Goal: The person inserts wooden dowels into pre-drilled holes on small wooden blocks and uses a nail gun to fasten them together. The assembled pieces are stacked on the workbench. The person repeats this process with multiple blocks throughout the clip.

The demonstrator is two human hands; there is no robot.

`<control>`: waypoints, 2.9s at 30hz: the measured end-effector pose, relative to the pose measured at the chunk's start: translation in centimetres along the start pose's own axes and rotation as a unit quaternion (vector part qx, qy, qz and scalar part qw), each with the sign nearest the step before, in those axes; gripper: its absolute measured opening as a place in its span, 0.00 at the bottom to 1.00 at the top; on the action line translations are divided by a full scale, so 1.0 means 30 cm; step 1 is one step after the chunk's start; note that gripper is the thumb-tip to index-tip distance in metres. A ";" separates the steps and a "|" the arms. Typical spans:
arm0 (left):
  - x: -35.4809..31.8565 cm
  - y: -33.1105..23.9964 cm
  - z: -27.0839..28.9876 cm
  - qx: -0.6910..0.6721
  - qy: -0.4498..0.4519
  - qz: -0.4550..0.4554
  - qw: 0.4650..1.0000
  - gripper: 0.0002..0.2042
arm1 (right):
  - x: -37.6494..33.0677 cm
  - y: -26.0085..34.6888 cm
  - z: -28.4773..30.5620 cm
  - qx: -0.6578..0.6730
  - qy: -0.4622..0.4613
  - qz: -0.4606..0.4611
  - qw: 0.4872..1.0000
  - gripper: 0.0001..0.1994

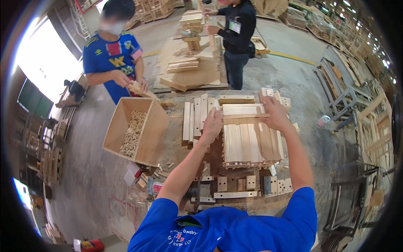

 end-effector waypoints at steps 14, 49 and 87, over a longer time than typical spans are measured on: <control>0.078 0.022 -0.107 -0.153 0.054 0.046 0.986 0.30 | -0.142 -0.285 -0.148 0.449 -0.042 -0.116 0.885 0.45; -0.039 0.426 0.449 0.302 -0.098 0.159 0.935 0.46 | -0.658 -0.208 -0.072 0.422 -0.112 -0.303 0.847 0.29; -0.856 0.378 0.515 -0.110 0.012 0.043 0.993 0.29 | -0.630 0.719 -0.349 0.534 0.130 -0.061 0.833 0.30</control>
Point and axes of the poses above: each hand's wrist, its own x-axis towards the middle knuckle, its own z-axis out of the back of the hand, y = z × x, the point moved 1 cm from there along x, towards the middle knuckle
